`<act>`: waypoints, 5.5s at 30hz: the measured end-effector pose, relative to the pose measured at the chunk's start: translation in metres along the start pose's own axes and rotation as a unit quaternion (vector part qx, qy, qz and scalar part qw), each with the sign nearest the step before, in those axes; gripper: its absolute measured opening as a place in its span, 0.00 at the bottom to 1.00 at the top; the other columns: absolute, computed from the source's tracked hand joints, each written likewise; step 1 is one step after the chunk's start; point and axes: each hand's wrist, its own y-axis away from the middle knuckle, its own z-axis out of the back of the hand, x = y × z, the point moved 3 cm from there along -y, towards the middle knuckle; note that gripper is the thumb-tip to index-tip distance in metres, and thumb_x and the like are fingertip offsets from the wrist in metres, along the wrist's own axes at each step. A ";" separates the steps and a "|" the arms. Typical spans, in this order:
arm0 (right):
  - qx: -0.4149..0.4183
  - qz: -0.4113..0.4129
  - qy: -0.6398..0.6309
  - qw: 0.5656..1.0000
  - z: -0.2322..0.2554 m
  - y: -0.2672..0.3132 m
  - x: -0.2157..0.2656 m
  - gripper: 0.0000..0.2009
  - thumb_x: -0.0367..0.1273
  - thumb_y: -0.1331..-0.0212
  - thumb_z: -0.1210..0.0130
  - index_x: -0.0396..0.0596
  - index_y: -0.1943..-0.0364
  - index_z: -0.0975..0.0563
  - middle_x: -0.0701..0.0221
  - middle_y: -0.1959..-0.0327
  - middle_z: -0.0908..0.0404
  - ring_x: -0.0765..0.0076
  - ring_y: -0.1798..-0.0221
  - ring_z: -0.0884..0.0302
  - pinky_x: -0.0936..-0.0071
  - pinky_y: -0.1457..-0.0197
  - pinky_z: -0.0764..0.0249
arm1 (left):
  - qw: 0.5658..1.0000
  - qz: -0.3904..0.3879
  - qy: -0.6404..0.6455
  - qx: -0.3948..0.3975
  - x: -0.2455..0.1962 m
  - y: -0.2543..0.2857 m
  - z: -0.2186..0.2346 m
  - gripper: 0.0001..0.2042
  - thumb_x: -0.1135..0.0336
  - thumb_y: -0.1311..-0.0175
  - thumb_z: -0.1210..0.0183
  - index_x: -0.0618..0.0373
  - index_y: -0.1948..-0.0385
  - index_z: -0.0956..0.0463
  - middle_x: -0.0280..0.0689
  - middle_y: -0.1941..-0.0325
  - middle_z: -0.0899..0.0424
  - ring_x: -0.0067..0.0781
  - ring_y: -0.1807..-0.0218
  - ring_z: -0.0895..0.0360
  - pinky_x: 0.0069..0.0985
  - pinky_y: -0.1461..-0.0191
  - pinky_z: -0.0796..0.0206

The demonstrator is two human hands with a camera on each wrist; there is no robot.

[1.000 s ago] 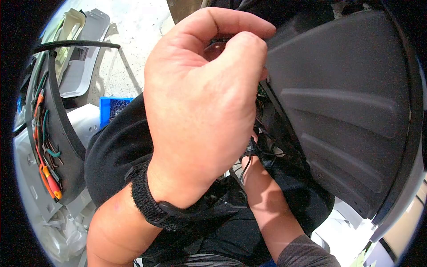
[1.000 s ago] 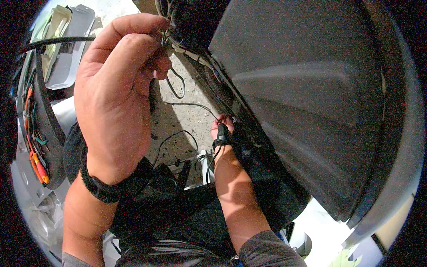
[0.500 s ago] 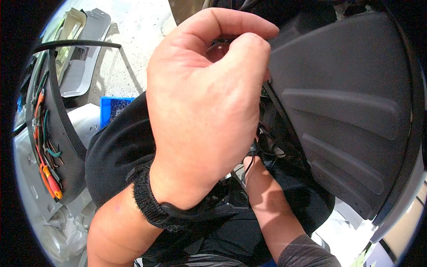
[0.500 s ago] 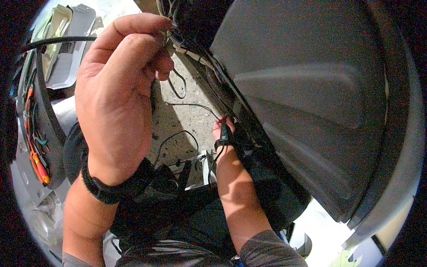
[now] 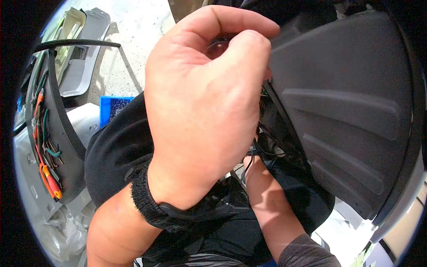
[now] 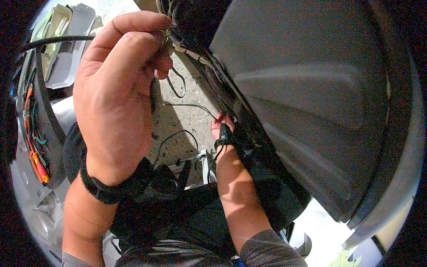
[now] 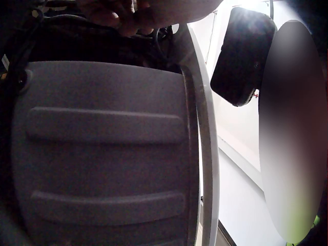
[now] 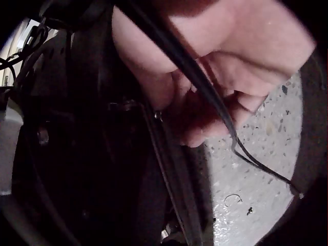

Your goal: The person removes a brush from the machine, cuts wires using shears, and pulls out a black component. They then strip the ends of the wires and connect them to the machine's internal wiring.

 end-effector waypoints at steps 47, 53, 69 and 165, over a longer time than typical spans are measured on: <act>-0.006 0.086 0.097 0.992 0.028 -0.022 0.017 0.04 0.21 0.58 0.44 0.41 0.78 0.28 0.68 0.78 0.26 0.71 0.73 0.28 0.80 0.69 0.28 | 0.997 0.060 -0.043 -0.028 0.002 -0.003 0.006 0.08 0.72 0.43 0.51 0.65 0.66 0.26 0.33 0.74 0.26 0.19 0.74 0.32 0.16 0.70 0.41; -0.012 0.101 0.131 0.986 0.038 -0.030 0.015 0.05 0.21 0.59 0.42 0.43 0.79 0.28 0.70 0.79 0.27 0.72 0.75 0.29 0.81 0.68 0.30 | 1.000 -0.015 -0.014 0.004 0.002 0.001 -0.001 0.08 0.73 0.43 0.51 0.66 0.66 0.26 0.33 0.74 0.26 0.19 0.75 0.33 0.16 0.70 0.42; -0.102 0.017 0.202 0.974 -0.023 0.061 0.004 0.06 0.22 0.51 0.52 0.43 0.68 0.28 0.68 0.68 0.26 0.66 0.66 0.26 0.75 0.58 0.31 | 0.993 -0.075 -0.090 -0.004 0.008 -0.003 0.015 0.08 0.73 0.44 0.52 0.66 0.67 0.26 0.32 0.74 0.27 0.18 0.75 0.34 0.16 0.70 0.44; 0.241 0.147 0.701 0.654 -0.185 0.315 -0.038 0.12 0.32 0.43 0.50 0.36 0.59 0.28 0.66 0.67 0.22 0.76 0.68 0.25 0.80 0.65 0.28 | 0.927 0.104 0.138 -0.333 -0.107 0.220 0.198 0.09 0.75 0.46 0.54 0.55 0.63 0.32 0.29 0.69 0.27 0.19 0.73 0.31 0.18 0.67 0.36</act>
